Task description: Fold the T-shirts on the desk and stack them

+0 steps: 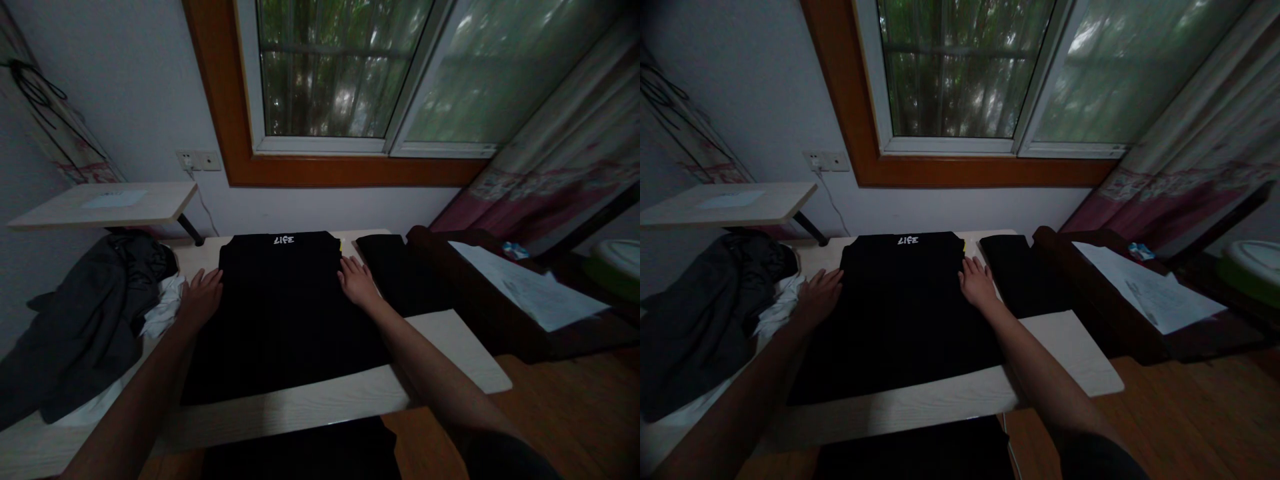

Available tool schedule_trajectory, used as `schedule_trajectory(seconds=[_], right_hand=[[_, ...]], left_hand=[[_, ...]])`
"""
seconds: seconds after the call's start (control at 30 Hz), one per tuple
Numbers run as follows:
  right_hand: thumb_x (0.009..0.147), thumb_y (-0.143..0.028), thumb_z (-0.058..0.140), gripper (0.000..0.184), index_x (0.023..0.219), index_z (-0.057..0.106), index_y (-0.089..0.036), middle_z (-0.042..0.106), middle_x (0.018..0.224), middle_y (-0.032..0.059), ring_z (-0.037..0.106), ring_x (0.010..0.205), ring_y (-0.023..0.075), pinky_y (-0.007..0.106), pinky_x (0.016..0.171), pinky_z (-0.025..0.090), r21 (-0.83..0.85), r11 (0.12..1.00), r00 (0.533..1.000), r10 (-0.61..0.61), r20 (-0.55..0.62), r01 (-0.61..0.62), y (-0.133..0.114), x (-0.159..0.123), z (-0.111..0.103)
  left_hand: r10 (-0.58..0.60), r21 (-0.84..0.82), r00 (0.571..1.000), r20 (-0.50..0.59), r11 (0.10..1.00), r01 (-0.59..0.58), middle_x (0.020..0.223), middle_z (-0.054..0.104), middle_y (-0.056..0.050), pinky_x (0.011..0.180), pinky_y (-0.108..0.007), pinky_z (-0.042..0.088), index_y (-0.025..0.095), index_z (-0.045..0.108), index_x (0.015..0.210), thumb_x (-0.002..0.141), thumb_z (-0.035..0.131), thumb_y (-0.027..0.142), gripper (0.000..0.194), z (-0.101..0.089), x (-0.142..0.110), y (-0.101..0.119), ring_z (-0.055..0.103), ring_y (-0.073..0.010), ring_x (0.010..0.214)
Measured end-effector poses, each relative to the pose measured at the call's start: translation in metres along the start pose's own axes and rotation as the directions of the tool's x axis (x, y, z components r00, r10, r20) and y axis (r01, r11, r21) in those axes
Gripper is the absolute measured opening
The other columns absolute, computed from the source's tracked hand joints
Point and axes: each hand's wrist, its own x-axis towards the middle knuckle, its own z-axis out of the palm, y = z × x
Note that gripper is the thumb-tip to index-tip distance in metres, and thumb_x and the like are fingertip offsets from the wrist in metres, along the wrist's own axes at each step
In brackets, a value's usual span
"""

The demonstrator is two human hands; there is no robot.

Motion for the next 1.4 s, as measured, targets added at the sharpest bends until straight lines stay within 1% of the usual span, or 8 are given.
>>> schedule_trajectory(seconds=[0.3, 0.4, 0.5, 0.67, 0.83, 1.03, 1.27, 1.4], right_hand=[[0.108, -0.037, 0.031, 0.053, 0.153, 0.046, -0.015, 0.04, 0.163, 0.0131, 0.032, 0.152, 0.0312, 0.054, 0.121, 0.028, 0.001, 0.998, 0.998, 0.06, -0.007, -0.06, -0.001, 0.027, 0.006], [0.107, -0.037, 0.035, 0.052, 0.152, 0.048, -0.016, 0.041, 0.163, 0.0127, 0.035, 0.15, 0.0331, 0.054, 0.12, 0.029, -0.004, 0.999, 0.996, 0.052, -0.067, -0.052, -0.004, 0.023, 0.003], [0.105, -0.037, 0.041, 0.05, 0.15, 0.051, -0.018, 0.041, 0.162, 0.0121, 0.036, 0.148, 0.0339, 0.054, 0.12, 0.029, 0.0, 0.999, 0.991, -0.049, -0.121, 0.049, -0.005, 0.008, -0.005], [0.102, -0.031, 0.051, 0.039, 0.137, 0.062, -0.02, 0.056, 0.146, 0.0131, 0.048, 0.136, 0.0288, 0.048, 0.117, 0.038, 0.11, 0.924, 0.925, -0.346, -0.158, 0.365, 0.0, -0.027, -0.026], [0.1, -0.025, 0.054, 0.02, 0.112, 0.069, -0.021, 0.067, 0.109, 0.01, 0.062, 0.104, 0.0225, 0.038, 0.093, 0.052, 0.313, 0.775, 0.831, -0.545, -0.107, 0.549, -0.008, -0.066, -0.039], [0.096, -0.033, 0.067, 0.012, 0.097, 0.07, -0.022, 0.065, 0.089, 0.0041, 0.063, 0.086, 0.0176, 0.031, 0.079, 0.052, 0.506, 0.612, 0.75, -0.652, -0.11, 0.607, -0.03, -0.104, -0.041], [0.088, -0.046, 0.076, 0.028, 0.101, 0.072, -0.021, 0.066, 0.092, 0.0047, 0.064, 0.087, 0.0186, 0.031, 0.078, 0.053, 0.487, 0.586, 0.714, -0.69, -0.118, 0.648, -0.042, -0.107, -0.041], [0.089, -0.048, 0.074, 0.03, 0.104, 0.072, -0.022, 0.067, 0.094, 0.0048, 0.065, 0.087, 0.0188, 0.032, 0.078, 0.053, 0.475, 0.575, 0.697, -0.707, -0.121, 0.666, -0.046, -0.108, -0.039]], left_hand=[[-0.07, -0.042, 0.995, 0.065, 0.996, 0.073, 0.163, 0.043, -0.008, 0.116, -0.079, 0.019, 0.026, 0.046, 0.154, 0.104, 0.029, 0.036, 0.054, -0.001, 0.033, 0.005, 0.021, -0.0374, 0.155], [-0.068, -0.026, 0.998, 0.001, 0.997, 0.068, 0.16, 0.046, -0.011, 0.116, -0.076, 0.023, 0.025, 0.051, 0.15, 0.102, 0.034, 0.034, 0.052, -0.004, 0.032, 0.008, 0.024, -0.0392, 0.153], [0.067, -0.014, 0.993, -0.099, 0.998, -0.069, 0.153, 0.052, -0.014, 0.119, -0.067, 0.025, 0.022, 0.059, 0.143, 0.1, 0.041, 0.031, 0.047, -0.01, 0.025, 0.01, 0.031, -0.0372, 0.15], [0.408, -0.164, 0.908, -0.098, 0.893, -0.419, 0.124, 0.065, -0.012, 0.108, -0.053, 0.044, 0.024, 0.071, 0.121, 0.097, 0.052, 0.029, 0.031, -0.027, 0.0, 0.02, 0.055, -0.0297, 0.121], [0.644, -0.354, 0.761, 0.075, 0.731, -0.584, 0.103, 0.068, -0.006, 0.088, -0.037, 0.05, 0.025, 0.071, 0.105, 0.098, 0.056, 0.027, 0.016, -0.049, -0.041, 0.046, 0.06, -0.0209, 0.098], [0.717, -0.456, 0.685, 0.131, 0.657, -0.6, 0.104, 0.066, -0.004, 0.08, -0.031, 0.05, 0.026, 0.067, 0.105, 0.089, 0.07, 0.03, 0.017, -0.068, -0.087, 0.071, 0.062, -0.0192, 0.095], [0.732, -0.378, 0.676, 0.079, 0.65, -0.659, 0.107, 0.068, -0.004, 0.098, -0.041, 0.052, 0.027, 0.067, 0.108, 0.09, 0.068, 0.026, 0.018, -0.063, -0.102, 0.083, 0.065, -0.0215, 0.102], [0.763, -0.328, 0.645, 0.044, 0.621, -0.712, 0.102, 0.068, -0.005, 0.09, -0.038, 0.054, 0.025, 0.067, 0.107, 0.094, 0.059, 0.019, 0.016, -0.054, -0.101, 0.082, 0.065, -0.0206, 0.097]])
